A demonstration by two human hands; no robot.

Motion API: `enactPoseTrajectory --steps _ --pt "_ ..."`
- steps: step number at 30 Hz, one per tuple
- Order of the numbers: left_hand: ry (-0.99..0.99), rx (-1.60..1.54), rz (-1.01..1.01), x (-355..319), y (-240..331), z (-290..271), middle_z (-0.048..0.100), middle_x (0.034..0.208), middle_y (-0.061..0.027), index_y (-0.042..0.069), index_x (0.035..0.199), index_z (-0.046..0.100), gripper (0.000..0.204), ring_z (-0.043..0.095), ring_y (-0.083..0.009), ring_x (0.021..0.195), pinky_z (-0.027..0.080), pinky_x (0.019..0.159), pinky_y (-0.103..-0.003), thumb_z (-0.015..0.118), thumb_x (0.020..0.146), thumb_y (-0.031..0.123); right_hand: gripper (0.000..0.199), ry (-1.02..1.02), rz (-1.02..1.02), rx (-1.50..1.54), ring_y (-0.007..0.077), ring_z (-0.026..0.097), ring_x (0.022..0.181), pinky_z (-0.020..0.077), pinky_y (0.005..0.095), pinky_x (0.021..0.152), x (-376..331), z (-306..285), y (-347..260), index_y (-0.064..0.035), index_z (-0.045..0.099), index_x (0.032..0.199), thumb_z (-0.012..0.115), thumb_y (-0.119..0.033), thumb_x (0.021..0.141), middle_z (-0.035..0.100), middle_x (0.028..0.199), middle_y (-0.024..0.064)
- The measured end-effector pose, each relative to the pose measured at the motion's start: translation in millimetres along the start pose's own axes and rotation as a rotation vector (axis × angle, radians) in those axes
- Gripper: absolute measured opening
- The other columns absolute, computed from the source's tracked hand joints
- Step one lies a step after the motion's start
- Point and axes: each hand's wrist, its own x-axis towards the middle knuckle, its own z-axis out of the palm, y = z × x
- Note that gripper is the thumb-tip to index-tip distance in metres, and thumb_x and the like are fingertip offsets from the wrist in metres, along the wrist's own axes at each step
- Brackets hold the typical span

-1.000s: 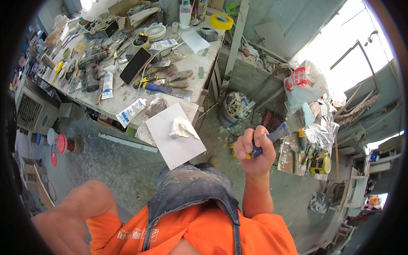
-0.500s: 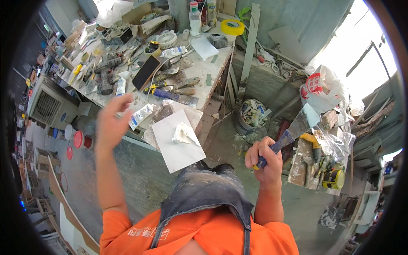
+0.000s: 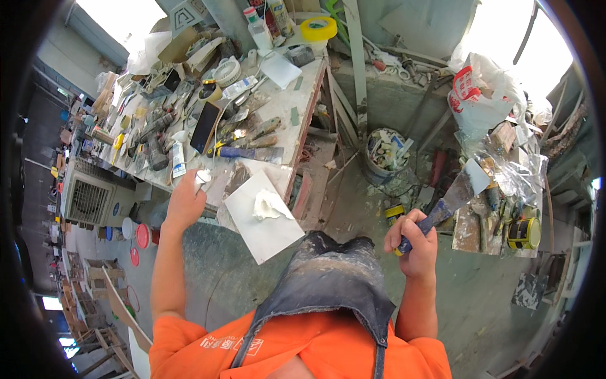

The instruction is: The person retrieves a putty knife and a small white board, then scoops a white paste from a can onto the board. They spread the paste and apply it to the edges of a large wooden panel, smoothing the surface with the putty knife.

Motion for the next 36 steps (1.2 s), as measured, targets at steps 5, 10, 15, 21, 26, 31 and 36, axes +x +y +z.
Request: enactPoseTrajectory --steps 5,10,15,21,26,31,36 --pt "-0.29 -0.009 0.046 -28.1 46.4 -13.7 0.067 0.1 -0.0258 0.001 0.111 0.062 0.024 0.062 -0.0473 0.098 0.05 0.083 -0.053 0.063 0.092 0.017 0.024 0.019 0.06 0.026 0.0227 0.057 0.055 0.0445 0.0346 0.05 3.3 -1.8 12.7 -0.0088 0.047 0.083 0.064 -0.02 0.095 0.055 0.065 0.0092" --pt "-0.283 -0.04 0.149 -47.2 60.9 10.6 0.068 0.091 -0.0224 0.002 0.1 0.066 0.014 0.065 -0.0441 0.086 0.052 0.073 -0.049 0.064 0.09 0.011 0.019 -0.062 0.112 0.056 0.0217 0.059 0.057 0.0449 0.0338 0.051 14.1 7.8 22.0 -0.0082 0.049 0.085 0.063 -0.016 0.096 0.058 0.067 0.009" --pt "-0.257 0.001 0.197 -52.5 68.8 19.5 0.067 0.086 -0.0212 0.003 0.096 0.065 0.011 0.064 -0.0433 0.08 0.051 0.069 -0.05 0.066 0.088 0.01 0.024 -0.095 0.14 -0.023 0.0212 0.055 0.055 0.0426 0.0321 0.052 21.5 6.7 25.2 -0.0086 0.048 0.084 0.064 -0.024 0.094 0.054 0.064 0.0083" --pt "-0.26 0.056 0.204 -49.9 73.1 17.0 0.066 0.083 -0.0206 0.003 0.093 0.067 0.009 0.064 -0.0433 0.078 0.051 0.067 -0.049 0.065 0.087 0.009 0.021 -0.102 0.151 0.056 0.0205 0.06 0.057 0.0468 0.0331 0.054 24.4 -2.4 27.9 -0.0074 0.049 0.083 0.064 -0.016 0.095 0.059 0.066 0.0079" --pt "-0.289 0.067 0.187 -45.8 76.1 13.1 0.065 0.082 -0.0204 0.003 0.094 0.067 0.009 0.064 -0.0435 0.077 0.051 0.067 -0.049 0.064 0.087 0.009 0.021 -0.099 0.155 0.061 0.0207 0.06 0.058 0.0469 0.0331 0.054 26.0 -5.3 29.0 -0.0073 0.049 0.083 0.064 -0.016 0.095 0.059 0.065 0.0082" --pt "-0.315 -0.036 0.106 -41.8 84.7 7.0 0.067 0.084 -0.0201 0.003 0.101 0.067 0.015 0.064 -0.0425 0.079 0.052 0.07 -0.044 0.064 0.093 0.015 0.021 -0.084 0.152 0.05 0.0208 0.061 0.058 0.0473 0.0334 0.054 26.2 -5.6 28.8 -0.0072 0.049 0.083 0.064 -0.015 0.095 0.059 0.065 0.0083" --pt "-0.368 -0.274 0.021 -34.7 90.8 -11.0 0.067 0.085 -0.0183 0.001 0.105 0.065 0.021 0.067 -0.0365 0.085 0.052 0.078 -0.04 0.064 0.097 0.021 0.021 -0.067 0.147 0.047 0.0209 0.06 0.058 0.0477 0.0338 0.055 24.9 -7.7 31.3 -0.007 0.049 0.083 0.064 -0.015 0.095 0.059 0.065 0.0083"
